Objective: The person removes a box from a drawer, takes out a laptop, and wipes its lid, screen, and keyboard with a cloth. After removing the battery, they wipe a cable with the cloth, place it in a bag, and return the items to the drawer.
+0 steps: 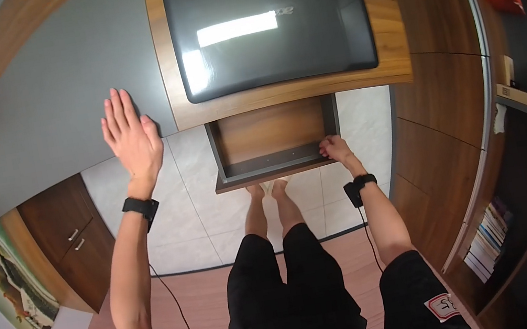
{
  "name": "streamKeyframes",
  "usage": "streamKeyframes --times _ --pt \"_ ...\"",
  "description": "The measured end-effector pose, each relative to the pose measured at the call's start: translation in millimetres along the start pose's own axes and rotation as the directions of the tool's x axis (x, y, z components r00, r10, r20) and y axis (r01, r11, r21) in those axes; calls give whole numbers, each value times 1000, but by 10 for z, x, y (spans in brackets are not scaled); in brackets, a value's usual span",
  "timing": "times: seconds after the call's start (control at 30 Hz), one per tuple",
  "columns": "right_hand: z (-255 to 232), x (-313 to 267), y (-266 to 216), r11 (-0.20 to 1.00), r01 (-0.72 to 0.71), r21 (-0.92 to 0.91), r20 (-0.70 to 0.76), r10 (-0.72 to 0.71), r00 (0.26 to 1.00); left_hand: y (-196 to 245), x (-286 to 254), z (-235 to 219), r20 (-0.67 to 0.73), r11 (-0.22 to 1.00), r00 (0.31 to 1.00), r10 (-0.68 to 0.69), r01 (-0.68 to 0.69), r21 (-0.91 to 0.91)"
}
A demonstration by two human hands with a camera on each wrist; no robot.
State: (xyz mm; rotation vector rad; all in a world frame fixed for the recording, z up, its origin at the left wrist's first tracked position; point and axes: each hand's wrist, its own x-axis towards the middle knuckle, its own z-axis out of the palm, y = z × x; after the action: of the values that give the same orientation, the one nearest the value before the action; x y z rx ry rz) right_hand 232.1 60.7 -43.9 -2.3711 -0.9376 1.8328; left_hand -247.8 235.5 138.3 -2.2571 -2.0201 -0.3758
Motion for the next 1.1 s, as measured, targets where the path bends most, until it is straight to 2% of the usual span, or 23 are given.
streamKeyframes --times 0.07,0.17,0.2,0.23,0.3,0.33,0.4,0.43,0.5,0.53,0.57,0.6,0.63,0.73,0.8,0.87,0.97,1.0,1.07,1.1 --pt "-152 -457 -251 984 135 117 35 -140 990 -7 5 -59 49 1000 999 -10 10 2" --pt "-534 -1221 -841 914 288 285 14 -305 952 -5 37 -187 119 980 990 -71 91 -175" --pt "-684 -1480 -1089 878 337 340 -10 -355 935 22 90 -245 75 975 991 -111 123 -183" --pt "-832 -1680 -1283 840 403 365 -99 -395 913 73 189 -345 139 914 956 -259 289 -284" --pt "-1198 -1930 -1641 754 533 384 -268 -461 846 236 388 -495 308 672 804 -509 594 -442" --pt "-1326 -1994 -1829 753 593 286 -397 -470 788 275 433 -375 206 600 815 -541 546 -585" --pt "-1516 -1980 -2198 751 656 74 -620 -481 620 456 627 -398 414 387 743 -526 643 -661" --pt "-1583 -1861 -2321 753 653 -77 -648 -536 541 578 694 -411 513 270 698 -499 688 -674" --pt "-1655 -1519 -2542 719 595 -359 -667 -643 375 843 856 -459 587 131 661 -468 708 -693" --pt "-1668 -1378 -2635 744 575 -340 -650 -628 428 872 936 -407 669 118 617 -414 765 -632" --pt "-1676 -1252 -2708 771 550 -322 -634 -607 479 974 999 -342 681 119 591 -432 786 -606" --pt "-1665 -1133 -2769 788 522 -327 -631 -593 499 1094 1046 -246 602 198 623 -499 759 -620" --pt "-1664 -1159 -2890 838 478 -262 -601 -530 598 1164 1081 -175 517 275 649 -558 732 -623" --pt "-1630 -1118 -2999 861 419 -287 -545 -507 668 1249 1283 -297 632 362 494 -597 869 -337" --pt "-1626 -1077 -3019 873 379 -308 -552 -488 676 1318 1332 -273 555 389 478 -681 878 -279" --pt "-1703 -1137 -3126 887 339 -314 -468 -455 757 1316 1372 -171 485 409 464 -741 885 -222" --pt "-1852 -1231 -3236 912 311 -266 -391 -397 831 1239 1431 -201 562 373 447 -696 894 -248" --pt "-1886 -1232 -3237 918 302 -258 -369 -382 847 1210 1423 -231 620 387 449 -643 890 -243" --pt "-1965 -1171 -3205 932 292 -216 -288 -346 893 1111 1361 -178 653 370 477 -588 877 -307" --pt "-1992 -1151 -3186 939 292 -182 -295 -335 895 1074 1326 -138 669 359 492 -557 869 -340"
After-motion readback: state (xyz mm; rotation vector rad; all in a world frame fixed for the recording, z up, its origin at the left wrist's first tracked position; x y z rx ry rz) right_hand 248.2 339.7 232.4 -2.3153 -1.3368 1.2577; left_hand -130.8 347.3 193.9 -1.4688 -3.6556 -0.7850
